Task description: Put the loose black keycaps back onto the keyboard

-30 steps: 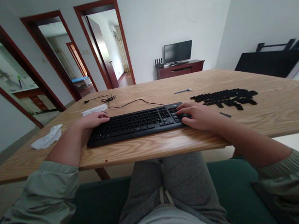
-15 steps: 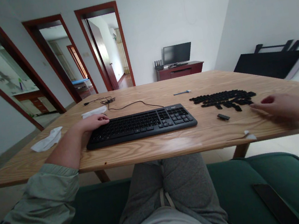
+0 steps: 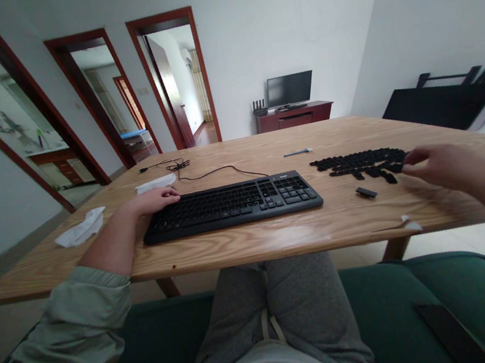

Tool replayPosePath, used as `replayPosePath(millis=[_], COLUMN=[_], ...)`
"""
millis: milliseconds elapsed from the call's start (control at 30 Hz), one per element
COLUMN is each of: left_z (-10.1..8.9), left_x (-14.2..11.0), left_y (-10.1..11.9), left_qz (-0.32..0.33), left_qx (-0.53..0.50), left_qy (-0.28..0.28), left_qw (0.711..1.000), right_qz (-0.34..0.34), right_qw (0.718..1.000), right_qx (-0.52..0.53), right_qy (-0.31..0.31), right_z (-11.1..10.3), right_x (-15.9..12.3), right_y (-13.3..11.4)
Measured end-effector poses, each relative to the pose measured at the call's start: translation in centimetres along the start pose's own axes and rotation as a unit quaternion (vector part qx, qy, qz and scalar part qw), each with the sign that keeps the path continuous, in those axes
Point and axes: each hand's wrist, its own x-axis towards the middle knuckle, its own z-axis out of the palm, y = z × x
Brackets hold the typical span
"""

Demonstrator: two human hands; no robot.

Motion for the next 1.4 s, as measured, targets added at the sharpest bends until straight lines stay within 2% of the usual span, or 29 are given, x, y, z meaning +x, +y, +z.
replayPosePath(millis=[33, 100, 200, 300, 367, 433, 567, 700, 900, 1133, 1300, 1400], left_z=[0.0, 0.0, 0.0, 0.0, 0.0, 0.1, 0.1, 0.2, 0.3, 0.2, 0.2, 0.1], left_x=[0.0, 0.0, 0.0, 0.1, 0.1, 0.1, 0.1, 0.5, 0.7, 0.6, 0.6, 0.5], left_y=[0.0, 0.0, -0.1, -0.3, -0.3, -0.2, -0.1, -0.6, -0.9, -0.8, -0.8, -0.6], left_qz=[-0.001, -0.001, 0.003, 0.008, 0.004, -0.003, -0.007, 0.001, 0.006, 0.012, 0.016, 0.009], left_qx=[0.002, 0.005, 0.008, 0.01, 0.009, 0.002, -0.007, -0.005, -0.006, -0.004, -0.02, -0.013], left_qy=[-0.001, -0.003, -0.006, -0.009, -0.009, -0.005, -0.004, -0.006, -0.009, -0.002, -0.001, -0.002], left_qw=[1.0, 1.0, 1.0, 1.0, 1.0, 1.0, 1.0, 1.0, 1.0, 1.0, 1.0, 1.0], right_qz=[0.007, -0.006, -0.122, -0.252, -0.298, -0.312, -0.304, -0.265, -0.245, -0.324, -0.262, -0.27], right_qw=[0.999, 0.994, 0.974, 0.945, 0.93, 0.925, 0.926, 0.931, 0.939, 0.916, 0.937, 0.933], right_qx=[0.02, 0.087, 0.171, 0.184, 0.197, 0.2, 0.182, 0.193, 0.191, 0.188, 0.176, 0.19], right_qy=[-0.035, -0.064, -0.088, -0.098, -0.089, -0.091, -0.13, -0.16, -0.145, -0.146, -0.152, -0.144], right_z=[-0.1, 0.1, 1.2, 2.9, 4.1, 5.1, 6.4, 6.3, 6.2, 7.0, 6.7, 6.6], right_x=[-0.1, -0.6, -1.9, -2.7, -2.7, -2.6, -2.5, -3.0, -3.0, -2.7, -2.6, -2.6], right_y=[-1.2, -4.0, -9.3, -14.3, -16.8, -18.2, -18.4, -17.4, -17.3, -18.1, -17.5, -16.9])
